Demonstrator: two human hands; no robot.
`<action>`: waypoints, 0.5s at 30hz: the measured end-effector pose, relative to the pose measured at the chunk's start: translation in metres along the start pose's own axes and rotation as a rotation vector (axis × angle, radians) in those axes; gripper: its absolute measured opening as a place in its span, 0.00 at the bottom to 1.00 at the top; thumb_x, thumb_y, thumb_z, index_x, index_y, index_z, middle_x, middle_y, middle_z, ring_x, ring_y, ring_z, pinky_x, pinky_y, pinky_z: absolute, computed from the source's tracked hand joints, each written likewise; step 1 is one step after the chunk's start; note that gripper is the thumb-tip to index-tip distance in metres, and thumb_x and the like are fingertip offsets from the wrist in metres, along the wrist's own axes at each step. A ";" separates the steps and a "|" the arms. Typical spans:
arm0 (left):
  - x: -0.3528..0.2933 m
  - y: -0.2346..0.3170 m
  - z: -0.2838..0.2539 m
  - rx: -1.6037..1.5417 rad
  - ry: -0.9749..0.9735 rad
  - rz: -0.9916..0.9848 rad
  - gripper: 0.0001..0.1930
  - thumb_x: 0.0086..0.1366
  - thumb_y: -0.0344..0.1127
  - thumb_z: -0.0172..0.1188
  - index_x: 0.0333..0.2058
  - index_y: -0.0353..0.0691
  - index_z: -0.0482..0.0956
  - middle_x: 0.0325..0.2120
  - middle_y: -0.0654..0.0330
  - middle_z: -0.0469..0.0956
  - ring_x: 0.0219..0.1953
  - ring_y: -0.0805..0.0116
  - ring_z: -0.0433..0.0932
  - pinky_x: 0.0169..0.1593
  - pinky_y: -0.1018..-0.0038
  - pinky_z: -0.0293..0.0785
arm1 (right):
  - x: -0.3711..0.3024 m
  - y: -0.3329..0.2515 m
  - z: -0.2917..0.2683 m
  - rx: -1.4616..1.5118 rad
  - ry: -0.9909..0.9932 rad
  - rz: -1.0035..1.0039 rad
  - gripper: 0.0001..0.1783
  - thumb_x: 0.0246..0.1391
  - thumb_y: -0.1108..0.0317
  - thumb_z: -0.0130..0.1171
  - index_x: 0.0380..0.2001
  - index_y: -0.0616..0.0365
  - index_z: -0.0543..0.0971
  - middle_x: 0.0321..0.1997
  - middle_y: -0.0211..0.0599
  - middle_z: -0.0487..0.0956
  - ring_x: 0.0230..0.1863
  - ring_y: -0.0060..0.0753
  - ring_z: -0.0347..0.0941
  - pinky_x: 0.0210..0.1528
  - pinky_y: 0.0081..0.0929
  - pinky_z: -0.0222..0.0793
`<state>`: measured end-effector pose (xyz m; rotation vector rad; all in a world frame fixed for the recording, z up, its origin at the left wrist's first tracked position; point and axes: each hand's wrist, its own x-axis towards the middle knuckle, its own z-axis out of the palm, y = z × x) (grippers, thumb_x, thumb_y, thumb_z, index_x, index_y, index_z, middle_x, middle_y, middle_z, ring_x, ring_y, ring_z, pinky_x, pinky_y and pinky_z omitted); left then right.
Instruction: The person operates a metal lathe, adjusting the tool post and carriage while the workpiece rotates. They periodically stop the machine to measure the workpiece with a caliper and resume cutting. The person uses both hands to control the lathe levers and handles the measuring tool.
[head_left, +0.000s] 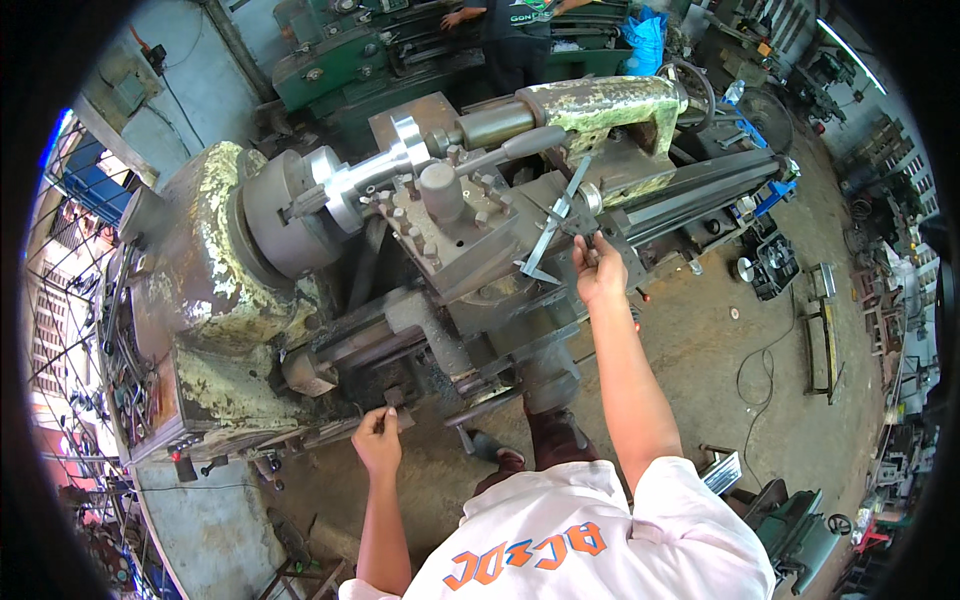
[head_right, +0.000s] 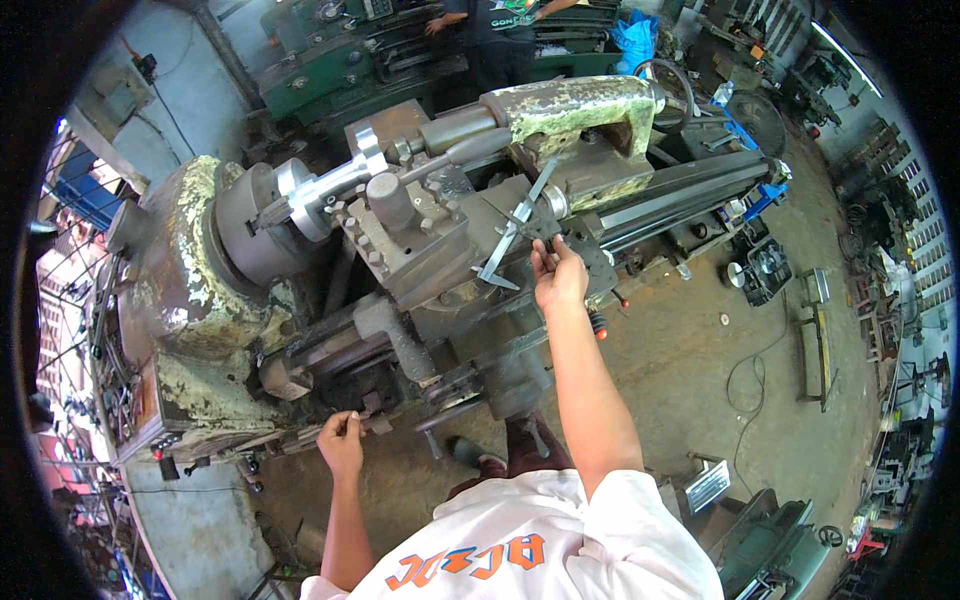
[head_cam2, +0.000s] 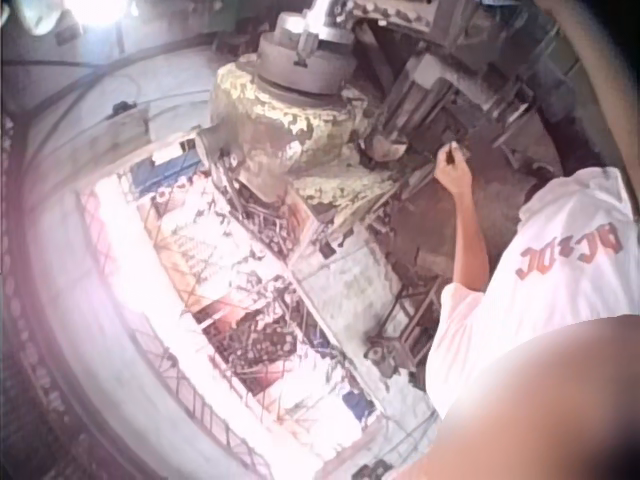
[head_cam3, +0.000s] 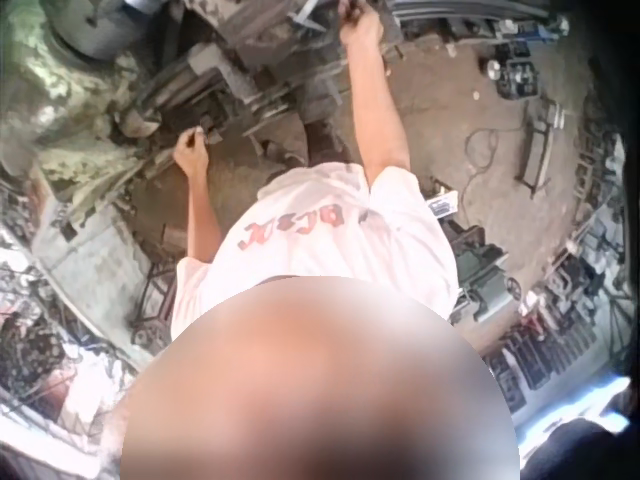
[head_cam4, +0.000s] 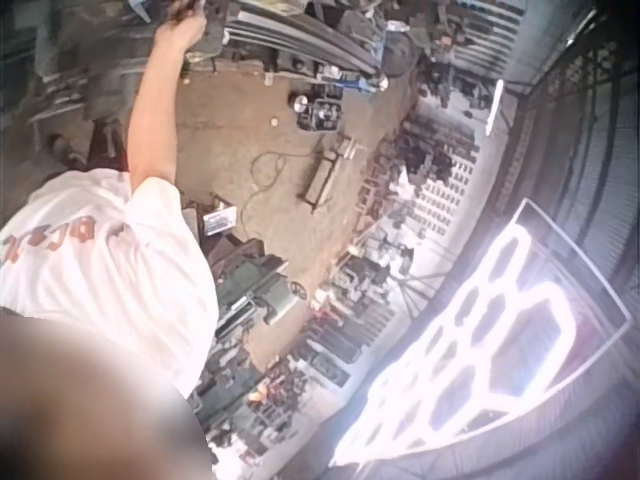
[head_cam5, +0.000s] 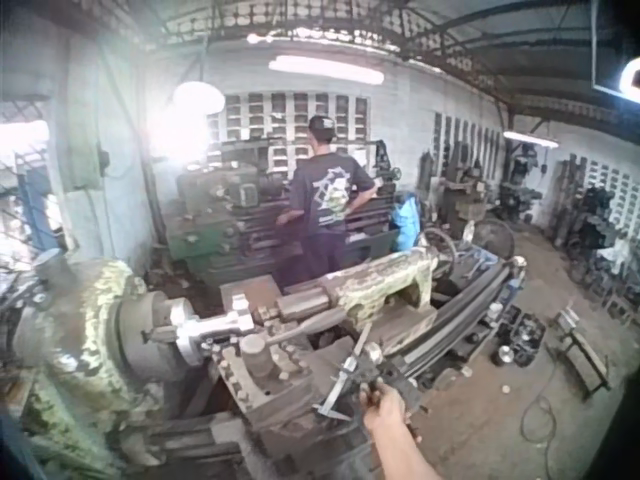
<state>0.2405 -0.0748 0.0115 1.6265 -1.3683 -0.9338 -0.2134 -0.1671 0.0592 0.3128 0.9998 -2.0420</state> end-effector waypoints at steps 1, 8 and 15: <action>-0.009 -0.014 -0.008 0.007 0.010 -0.060 0.06 0.65 0.29 0.65 0.32 0.31 0.82 0.20 0.64 0.79 0.23 0.79 0.76 0.29 0.78 0.71 | 0.001 0.000 0.000 -0.048 -0.016 -0.017 0.09 0.62 0.71 0.61 0.41 0.61 0.73 0.36 0.37 0.76 0.34 0.35 0.83 0.29 0.26 0.78; -0.075 -0.071 -0.037 0.114 0.135 -0.272 0.07 0.65 0.31 0.64 0.31 0.32 0.82 0.20 0.64 0.78 0.22 0.77 0.76 0.28 0.77 0.71 | -0.011 -0.004 -0.002 -0.422 0.025 -0.114 0.12 0.57 0.62 0.69 0.35 0.55 0.77 0.33 0.28 0.77 0.24 0.25 0.75 0.22 0.21 0.62; -0.125 -0.088 0.011 0.096 0.083 -0.473 0.07 0.65 0.29 0.63 0.34 0.29 0.82 0.21 0.60 0.80 0.22 0.74 0.77 0.29 0.76 0.73 | 0.015 -0.079 -0.068 -0.476 -0.111 -0.331 0.08 0.65 0.65 0.59 0.36 0.58 0.77 0.33 0.32 0.79 0.25 0.24 0.77 0.21 0.21 0.63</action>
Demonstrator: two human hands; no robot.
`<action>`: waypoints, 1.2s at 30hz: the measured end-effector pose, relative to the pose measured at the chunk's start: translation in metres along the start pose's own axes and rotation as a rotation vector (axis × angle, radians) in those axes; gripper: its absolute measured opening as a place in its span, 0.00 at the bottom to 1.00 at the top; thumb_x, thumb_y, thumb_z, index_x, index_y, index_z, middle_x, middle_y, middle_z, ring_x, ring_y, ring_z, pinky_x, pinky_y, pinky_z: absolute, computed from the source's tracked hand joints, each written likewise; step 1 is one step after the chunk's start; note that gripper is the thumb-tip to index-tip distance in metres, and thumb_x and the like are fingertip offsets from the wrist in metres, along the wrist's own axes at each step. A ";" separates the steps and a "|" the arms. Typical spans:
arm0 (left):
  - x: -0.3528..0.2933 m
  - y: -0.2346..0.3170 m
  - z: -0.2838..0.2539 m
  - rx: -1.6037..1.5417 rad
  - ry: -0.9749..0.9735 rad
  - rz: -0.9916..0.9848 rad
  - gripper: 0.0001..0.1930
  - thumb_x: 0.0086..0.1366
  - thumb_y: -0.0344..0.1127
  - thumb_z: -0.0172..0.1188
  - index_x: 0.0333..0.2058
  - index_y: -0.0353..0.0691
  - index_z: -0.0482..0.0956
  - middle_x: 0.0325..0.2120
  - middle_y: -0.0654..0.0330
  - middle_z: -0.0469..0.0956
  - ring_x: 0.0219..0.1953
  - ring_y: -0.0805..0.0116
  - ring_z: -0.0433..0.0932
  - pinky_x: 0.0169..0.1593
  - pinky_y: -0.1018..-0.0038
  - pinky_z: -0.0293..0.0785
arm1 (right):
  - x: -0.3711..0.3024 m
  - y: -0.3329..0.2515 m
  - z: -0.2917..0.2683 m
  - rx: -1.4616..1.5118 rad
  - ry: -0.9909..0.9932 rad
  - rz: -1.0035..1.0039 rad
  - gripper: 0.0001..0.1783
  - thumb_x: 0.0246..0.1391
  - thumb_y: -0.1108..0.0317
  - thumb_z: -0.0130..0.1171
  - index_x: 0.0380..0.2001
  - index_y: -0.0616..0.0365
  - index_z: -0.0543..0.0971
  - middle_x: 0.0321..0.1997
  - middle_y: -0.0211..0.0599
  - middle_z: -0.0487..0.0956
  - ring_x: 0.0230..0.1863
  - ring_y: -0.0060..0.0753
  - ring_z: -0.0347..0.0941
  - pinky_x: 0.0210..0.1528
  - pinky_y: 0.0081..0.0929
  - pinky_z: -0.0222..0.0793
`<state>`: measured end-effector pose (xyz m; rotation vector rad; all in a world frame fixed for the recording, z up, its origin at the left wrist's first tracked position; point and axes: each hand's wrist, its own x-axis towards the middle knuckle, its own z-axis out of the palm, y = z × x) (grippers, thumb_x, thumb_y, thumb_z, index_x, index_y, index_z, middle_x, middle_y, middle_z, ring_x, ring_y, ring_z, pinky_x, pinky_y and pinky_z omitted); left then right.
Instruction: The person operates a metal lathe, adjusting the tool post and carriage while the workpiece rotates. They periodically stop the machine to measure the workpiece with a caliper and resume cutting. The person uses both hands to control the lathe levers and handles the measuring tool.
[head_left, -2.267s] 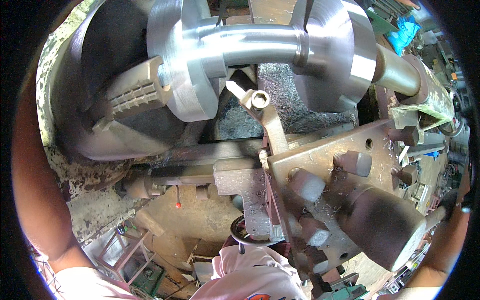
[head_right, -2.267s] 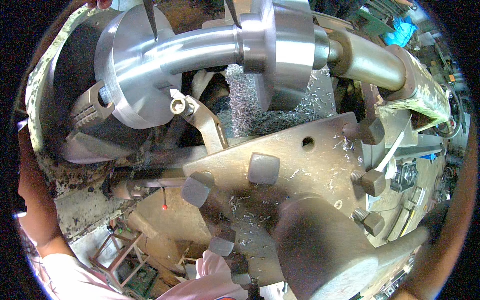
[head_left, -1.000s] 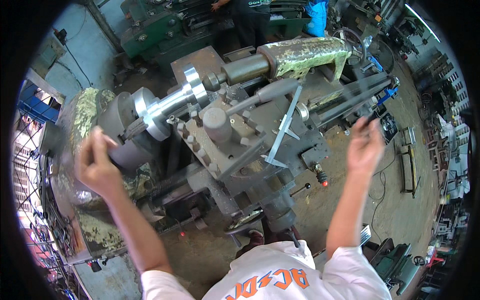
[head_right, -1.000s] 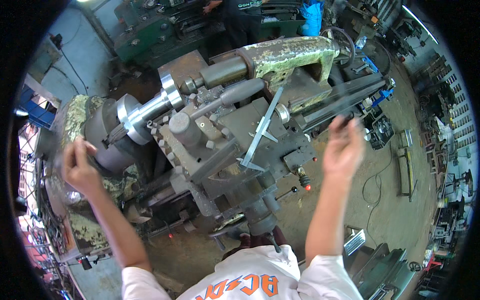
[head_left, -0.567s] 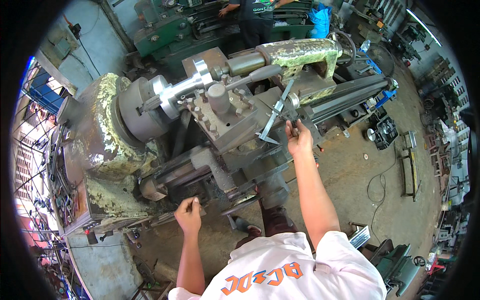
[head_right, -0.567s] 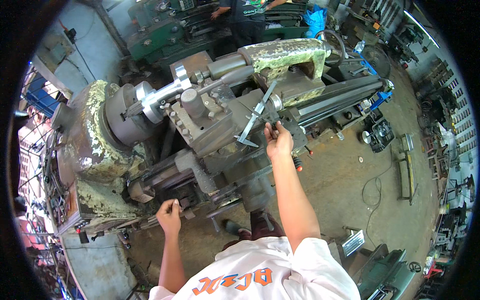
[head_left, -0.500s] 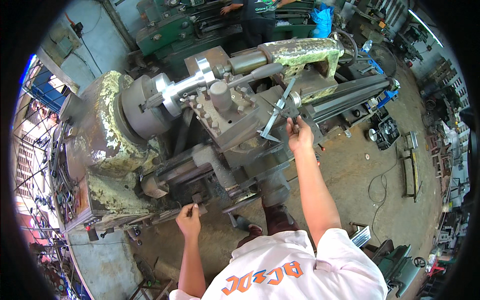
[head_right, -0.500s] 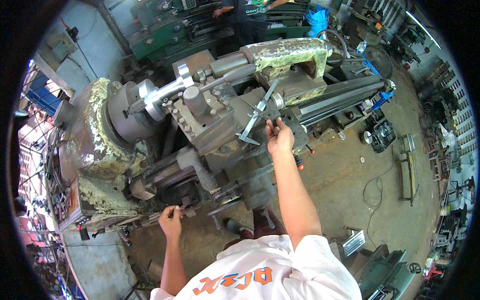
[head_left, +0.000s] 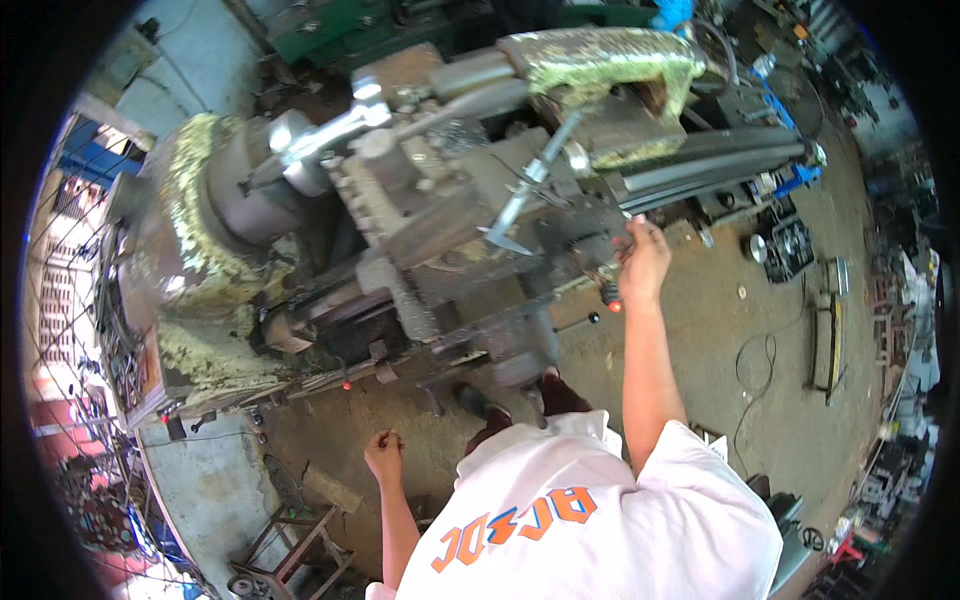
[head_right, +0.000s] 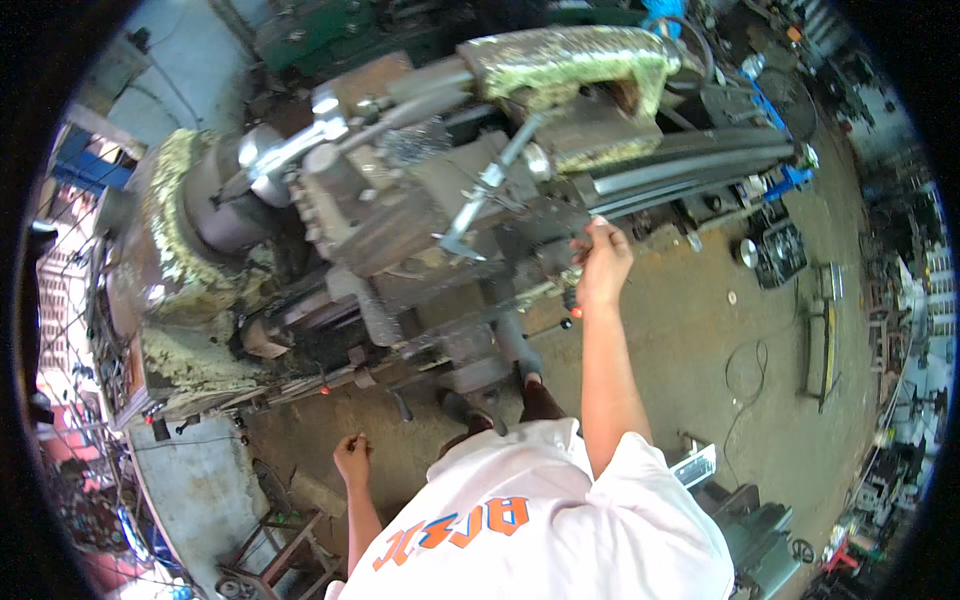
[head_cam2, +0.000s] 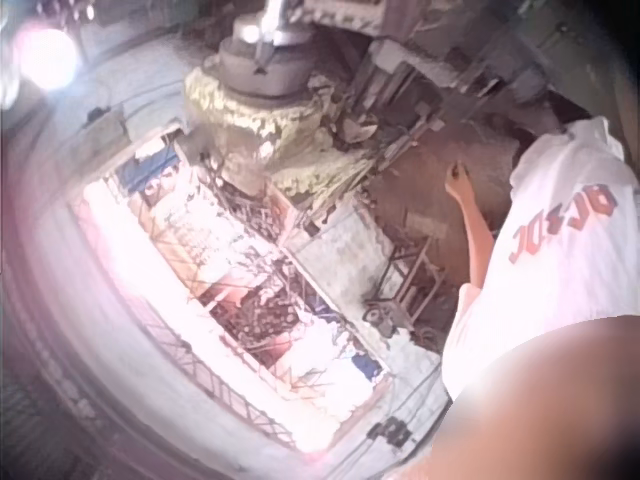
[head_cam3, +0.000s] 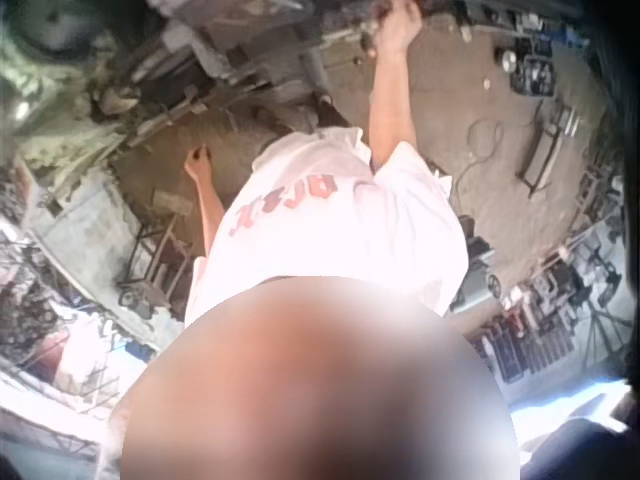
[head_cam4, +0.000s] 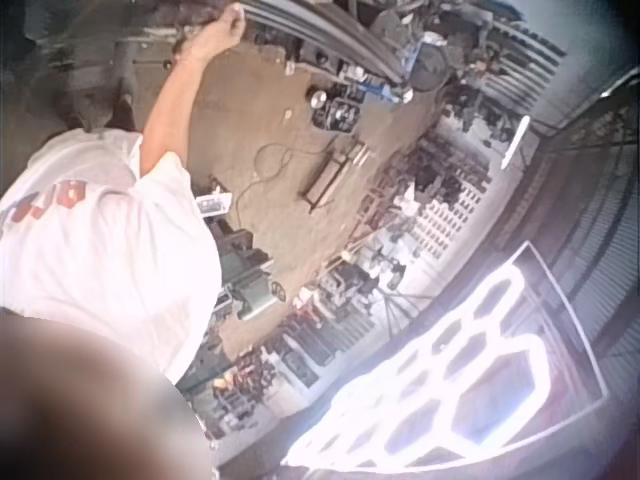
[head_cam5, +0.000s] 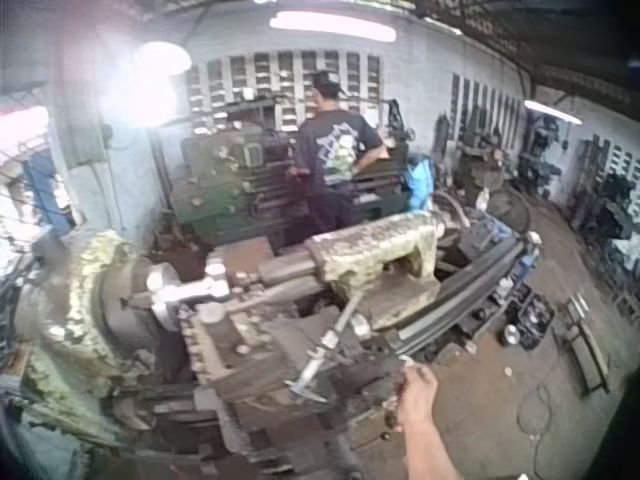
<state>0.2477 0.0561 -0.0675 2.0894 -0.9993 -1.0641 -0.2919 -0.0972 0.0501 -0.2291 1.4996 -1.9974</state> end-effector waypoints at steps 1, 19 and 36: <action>-0.007 0.001 0.012 -0.014 -0.027 -0.034 0.08 0.65 0.29 0.63 0.35 0.28 0.82 0.22 0.60 0.80 0.22 0.74 0.78 0.29 0.76 0.73 | 0.020 -0.002 -0.024 -0.012 0.068 -0.041 0.08 0.65 0.65 0.59 0.36 0.58 0.77 0.32 0.32 0.79 0.25 0.23 0.77 0.22 0.21 0.64; -0.079 0.074 0.103 -0.059 0.187 -0.166 0.17 0.62 0.33 0.66 0.49 0.32 0.80 0.24 0.56 0.83 0.24 0.72 0.81 0.31 0.74 0.75 | 0.160 0.199 -0.205 -1.863 -0.623 0.246 0.47 0.62 0.56 0.58 0.71 0.75 0.50 0.79 0.60 0.45 0.79 0.57 0.41 0.77 0.43 0.48; 0.030 0.015 0.099 -0.185 0.062 -0.301 0.27 0.67 0.52 0.63 0.49 0.30 0.77 0.38 0.51 0.84 0.35 0.60 0.84 0.38 0.69 0.78 | -0.114 0.113 -0.163 -0.349 -1.009 1.220 0.32 0.56 0.74 0.62 0.63 0.66 0.67 0.63 0.48 0.74 0.62 0.42 0.73 0.60 0.35 0.72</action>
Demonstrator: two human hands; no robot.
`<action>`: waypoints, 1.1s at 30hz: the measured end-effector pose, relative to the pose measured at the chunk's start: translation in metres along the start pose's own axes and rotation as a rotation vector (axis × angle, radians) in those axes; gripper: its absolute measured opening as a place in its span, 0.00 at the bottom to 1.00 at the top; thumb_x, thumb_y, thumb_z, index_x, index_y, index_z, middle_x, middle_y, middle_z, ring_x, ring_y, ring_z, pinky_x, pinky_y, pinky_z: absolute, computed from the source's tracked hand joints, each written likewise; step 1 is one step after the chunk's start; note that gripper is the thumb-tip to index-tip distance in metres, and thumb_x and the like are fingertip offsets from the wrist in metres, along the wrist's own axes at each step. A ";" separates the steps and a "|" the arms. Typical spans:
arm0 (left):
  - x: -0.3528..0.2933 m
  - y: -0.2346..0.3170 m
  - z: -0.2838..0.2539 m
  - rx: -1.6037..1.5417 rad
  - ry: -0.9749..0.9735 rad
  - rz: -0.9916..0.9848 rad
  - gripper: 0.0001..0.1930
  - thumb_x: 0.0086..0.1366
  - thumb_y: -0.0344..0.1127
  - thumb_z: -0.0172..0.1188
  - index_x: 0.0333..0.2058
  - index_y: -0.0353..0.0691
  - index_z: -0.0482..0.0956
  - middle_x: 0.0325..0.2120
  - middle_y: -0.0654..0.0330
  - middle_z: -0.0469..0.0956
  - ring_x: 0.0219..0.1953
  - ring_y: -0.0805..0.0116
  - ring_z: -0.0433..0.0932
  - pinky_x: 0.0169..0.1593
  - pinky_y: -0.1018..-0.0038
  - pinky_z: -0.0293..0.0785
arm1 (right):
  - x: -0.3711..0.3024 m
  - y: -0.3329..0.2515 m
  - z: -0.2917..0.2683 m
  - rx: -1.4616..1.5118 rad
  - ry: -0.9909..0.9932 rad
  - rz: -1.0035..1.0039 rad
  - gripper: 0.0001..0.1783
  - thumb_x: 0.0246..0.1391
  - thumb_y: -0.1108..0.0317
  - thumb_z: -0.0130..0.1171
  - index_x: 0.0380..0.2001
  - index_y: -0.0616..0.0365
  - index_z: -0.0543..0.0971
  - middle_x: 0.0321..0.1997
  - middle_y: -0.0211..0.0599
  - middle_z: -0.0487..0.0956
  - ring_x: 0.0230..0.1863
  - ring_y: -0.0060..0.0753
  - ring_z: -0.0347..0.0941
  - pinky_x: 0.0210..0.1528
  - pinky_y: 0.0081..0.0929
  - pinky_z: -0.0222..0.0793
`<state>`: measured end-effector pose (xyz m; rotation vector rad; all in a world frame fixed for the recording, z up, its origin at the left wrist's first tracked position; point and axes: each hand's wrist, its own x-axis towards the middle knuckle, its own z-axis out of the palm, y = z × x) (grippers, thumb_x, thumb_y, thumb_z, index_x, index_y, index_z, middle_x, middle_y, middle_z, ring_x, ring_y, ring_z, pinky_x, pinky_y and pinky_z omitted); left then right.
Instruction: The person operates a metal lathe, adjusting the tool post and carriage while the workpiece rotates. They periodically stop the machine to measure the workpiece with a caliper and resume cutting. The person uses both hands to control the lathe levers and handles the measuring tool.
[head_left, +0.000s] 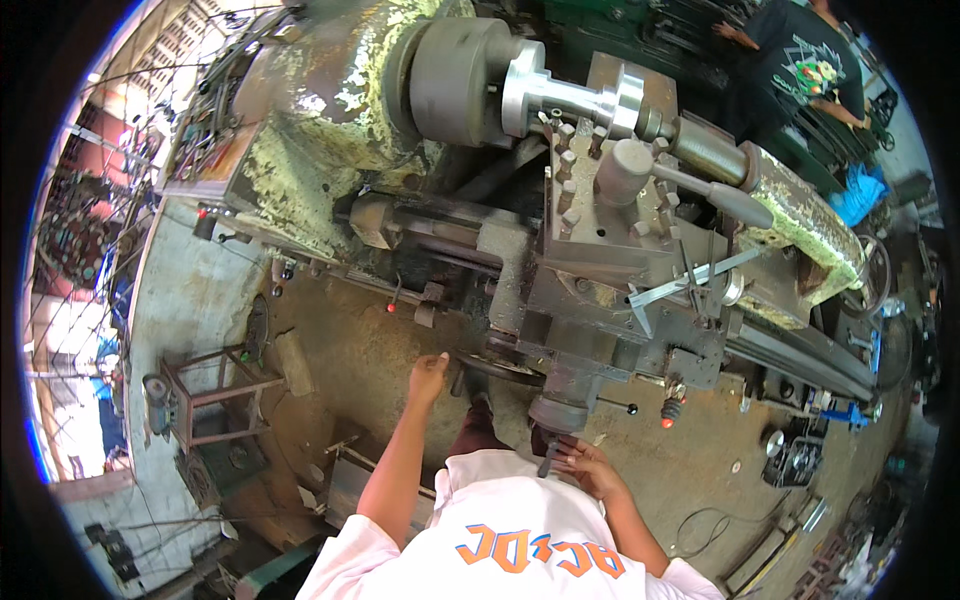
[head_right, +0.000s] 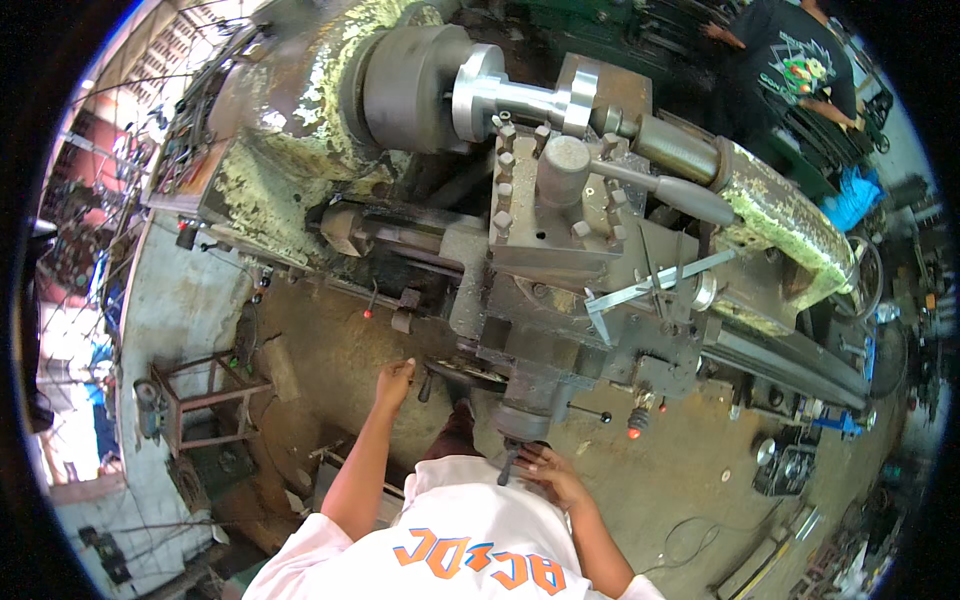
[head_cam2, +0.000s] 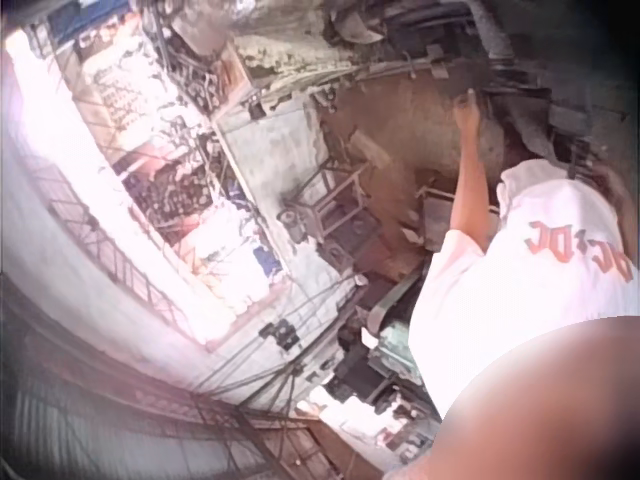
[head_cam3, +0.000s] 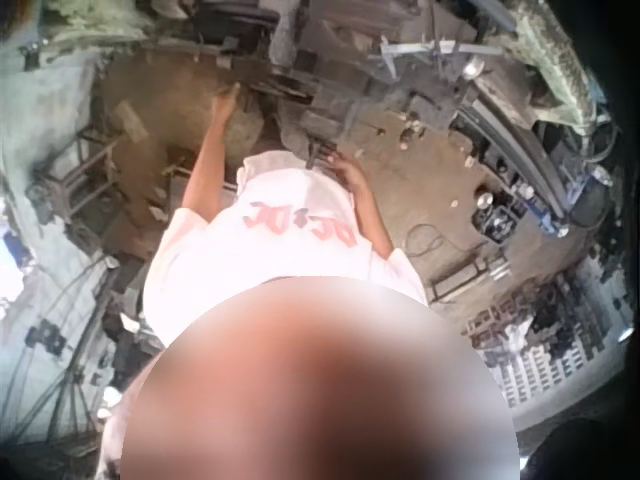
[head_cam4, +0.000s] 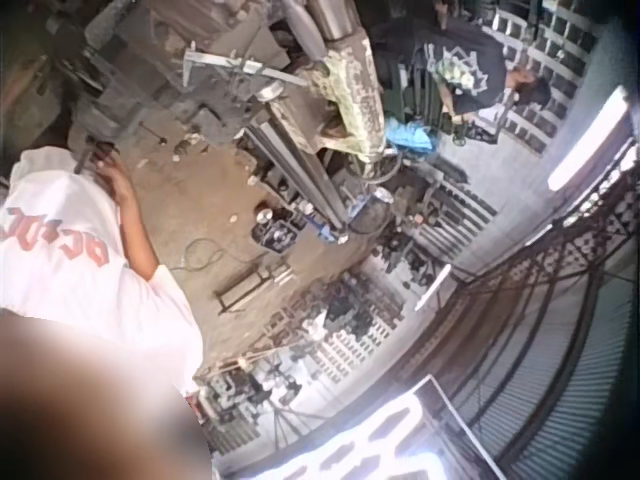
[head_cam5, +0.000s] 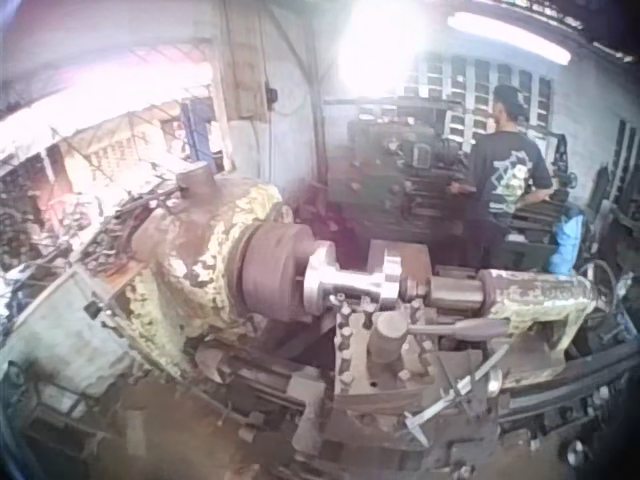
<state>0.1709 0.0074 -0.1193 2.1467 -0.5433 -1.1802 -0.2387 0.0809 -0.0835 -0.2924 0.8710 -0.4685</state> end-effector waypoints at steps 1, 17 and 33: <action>0.008 0.001 0.003 -0.037 -0.075 -0.052 0.27 0.67 0.54 0.62 0.48 0.31 0.77 0.38 0.51 0.83 0.34 0.60 0.84 0.36 0.69 0.78 | -0.006 -0.003 0.029 0.177 -0.152 -0.053 0.34 0.55 0.75 0.63 0.64 0.66 0.65 0.65 0.48 0.72 0.66 0.42 0.70 0.64 0.35 0.70; 0.046 0.029 0.029 -0.347 -0.520 -0.605 0.14 0.69 0.44 0.57 0.42 0.38 0.74 0.27 0.54 0.78 0.22 0.59 0.75 0.28 0.62 0.74 | 0.014 0.010 0.083 -0.214 0.835 0.015 0.02 0.52 0.75 0.60 0.28 0.55 0.76 0.17 0.27 0.71 0.13 0.17 0.60 0.14 0.22 0.51; 0.040 0.036 0.033 -0.334 -0.450 -0.615 0.11 0.69 0.41 0.53 0.36 0.37 0.73 0.22 0.56 0.73 0.16 0.64 0.70 0.22 0.65 0.70 | -0.008 -0.011 0.132 -0.248 0.661 0.048 0.09 0.60 0.70 0.57 0.37 0.60 0.85 0.15 0.19 0.69 0.16 0.13 0.59 0.19 0.22 0.49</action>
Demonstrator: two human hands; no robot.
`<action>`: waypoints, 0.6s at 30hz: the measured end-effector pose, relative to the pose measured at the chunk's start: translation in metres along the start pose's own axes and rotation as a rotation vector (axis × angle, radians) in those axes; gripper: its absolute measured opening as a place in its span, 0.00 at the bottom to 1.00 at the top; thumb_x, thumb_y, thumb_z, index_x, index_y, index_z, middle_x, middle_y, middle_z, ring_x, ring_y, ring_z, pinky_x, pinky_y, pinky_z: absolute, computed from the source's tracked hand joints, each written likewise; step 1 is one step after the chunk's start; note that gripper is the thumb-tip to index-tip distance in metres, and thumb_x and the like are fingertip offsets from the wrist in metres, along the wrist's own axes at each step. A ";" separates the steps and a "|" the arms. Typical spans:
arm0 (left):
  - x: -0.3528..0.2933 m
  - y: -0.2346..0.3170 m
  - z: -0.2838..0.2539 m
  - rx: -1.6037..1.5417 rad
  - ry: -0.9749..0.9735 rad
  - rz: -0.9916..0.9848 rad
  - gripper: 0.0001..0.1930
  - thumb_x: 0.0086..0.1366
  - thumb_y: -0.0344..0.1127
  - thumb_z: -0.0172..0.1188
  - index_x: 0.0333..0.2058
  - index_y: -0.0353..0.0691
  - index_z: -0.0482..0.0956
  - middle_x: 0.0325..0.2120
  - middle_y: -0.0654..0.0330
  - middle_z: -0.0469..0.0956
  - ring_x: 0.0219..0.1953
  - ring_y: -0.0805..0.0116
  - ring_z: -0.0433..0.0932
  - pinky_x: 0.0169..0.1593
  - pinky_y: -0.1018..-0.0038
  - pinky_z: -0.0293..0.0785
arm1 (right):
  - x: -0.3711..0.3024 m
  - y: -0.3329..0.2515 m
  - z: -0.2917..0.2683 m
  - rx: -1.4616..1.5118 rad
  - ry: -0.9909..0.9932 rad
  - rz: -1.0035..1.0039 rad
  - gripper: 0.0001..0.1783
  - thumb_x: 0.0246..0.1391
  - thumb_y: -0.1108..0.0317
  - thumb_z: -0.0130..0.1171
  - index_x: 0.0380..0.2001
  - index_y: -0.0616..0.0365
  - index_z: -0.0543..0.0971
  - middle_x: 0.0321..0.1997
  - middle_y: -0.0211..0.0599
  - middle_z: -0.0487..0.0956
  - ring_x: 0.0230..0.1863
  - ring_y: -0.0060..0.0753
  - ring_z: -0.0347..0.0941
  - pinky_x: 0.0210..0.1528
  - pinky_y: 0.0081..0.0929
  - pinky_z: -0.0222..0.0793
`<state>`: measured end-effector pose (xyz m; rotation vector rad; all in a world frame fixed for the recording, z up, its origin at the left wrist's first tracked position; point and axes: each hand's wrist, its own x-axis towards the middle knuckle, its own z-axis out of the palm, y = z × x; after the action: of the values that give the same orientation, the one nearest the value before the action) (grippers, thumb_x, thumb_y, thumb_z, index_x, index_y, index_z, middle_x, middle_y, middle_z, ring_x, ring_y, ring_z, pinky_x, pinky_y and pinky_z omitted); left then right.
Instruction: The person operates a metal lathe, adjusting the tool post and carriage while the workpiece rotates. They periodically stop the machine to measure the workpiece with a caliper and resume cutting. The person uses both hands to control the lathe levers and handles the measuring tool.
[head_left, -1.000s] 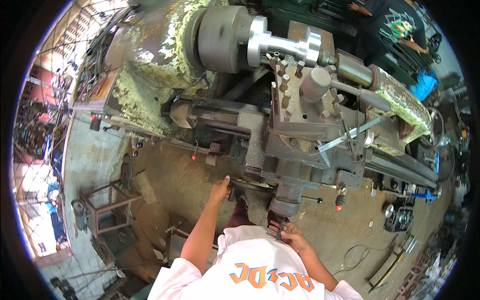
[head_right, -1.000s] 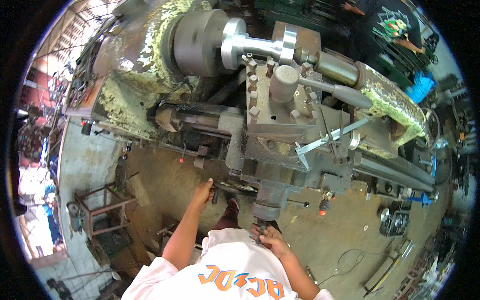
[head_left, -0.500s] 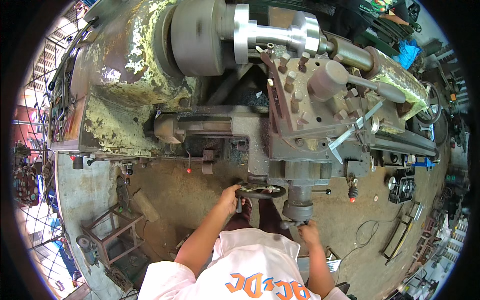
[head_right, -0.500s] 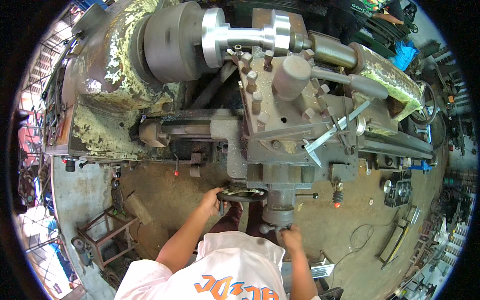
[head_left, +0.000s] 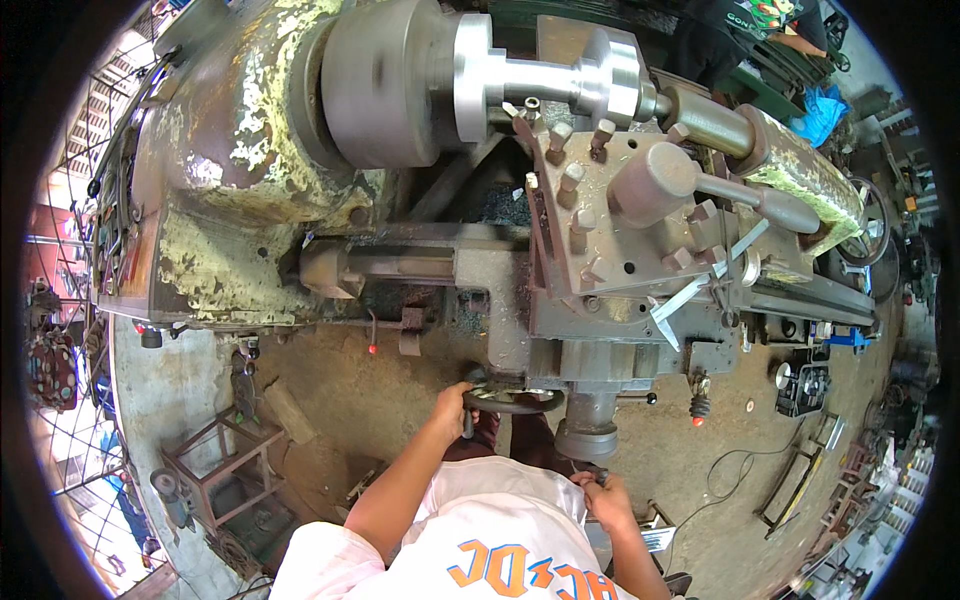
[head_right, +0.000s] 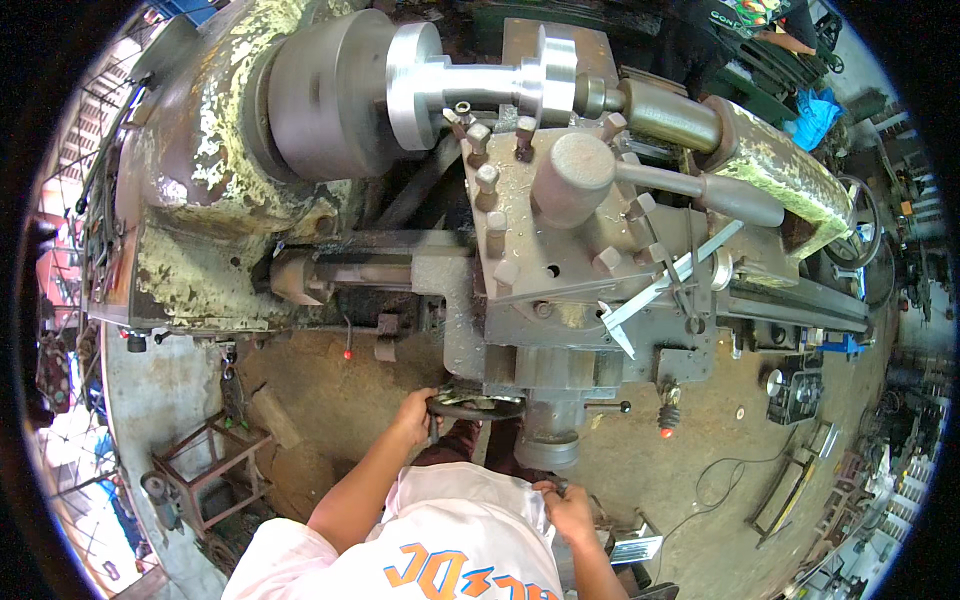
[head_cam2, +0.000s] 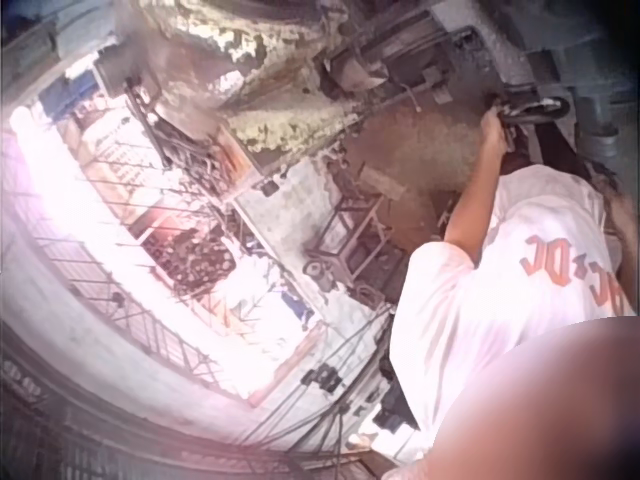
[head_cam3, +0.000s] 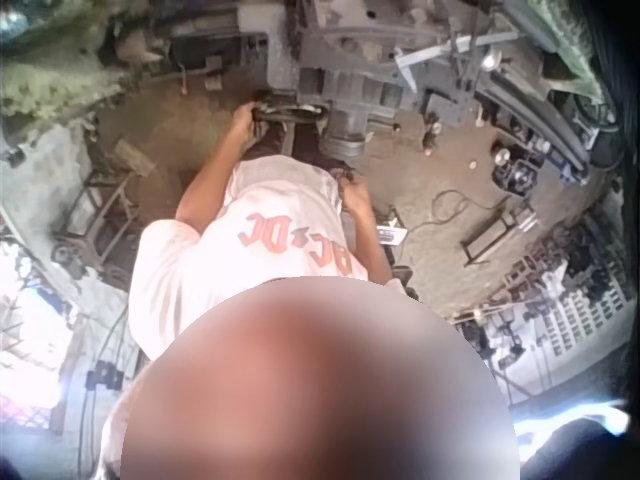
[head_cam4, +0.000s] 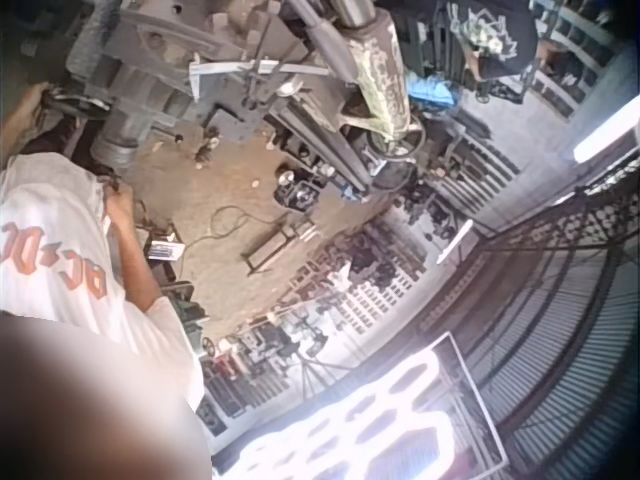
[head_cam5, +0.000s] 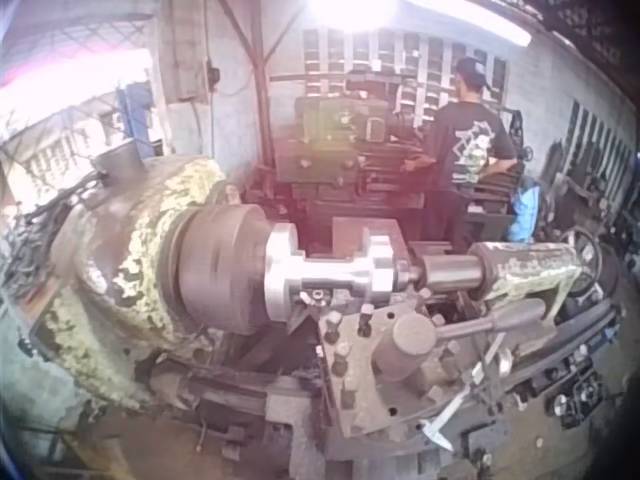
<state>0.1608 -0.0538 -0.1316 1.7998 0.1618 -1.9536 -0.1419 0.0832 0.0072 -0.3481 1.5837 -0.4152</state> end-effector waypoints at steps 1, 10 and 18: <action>-0.001 0.001 0.001 0.024 0.012 -0.010 0.11 0.69 0.41 0.53 0.35 0.38 0.72 0.22 0.56 0.73 0.16 0.63 0.70 0.23 0.65 0.71 | 0.007 0.002 -0.005 -0.049 0.068 -0.026 0.08 0.59 0.70 0.58 0.35 0.61 0.84 0.16 0.21 0.69 0.16 0.15 0.60 0.19 0.23 0.51; -0.008 0.004 0.008 0.033 0.097 0.006 0.12 0.71 0.40 0.53 0.36 0.35 0.74 0.23 0.56 0.74 0.17 0.63 0.70 0.21 0.68 0.71 | 0.045 -0.001 -0.020 -0.273 0.139 0.040 0.11 0.48 0.76 0.59 0.37 0.65 0.81 0.28 0.40 0.83 0.30 0.34 0.77 0.37 0.37 0.73; -0.007 -0.012 0.012 0.091 0.054 0.172 0.11 0.68 0.38 0.53 0.34 0.34 0.75 0.19 0.56 0.73 0.12 0.66 0.67 0.17 0.67 0.65 | 0.024 -0.057 -0.008 -0.139 0.055 -0.463 0.58 0.39 0.65 0.77 0.70 0.69 0.56 0.65 0.60 0.71 0.65 0.50 0.70 0.66 0.36 0.64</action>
<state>0.1450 -0.0463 -0.1259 1.8593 -0.0632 -1.8191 -0.1525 0.0220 0.0125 -0.8233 1.5849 -0.6735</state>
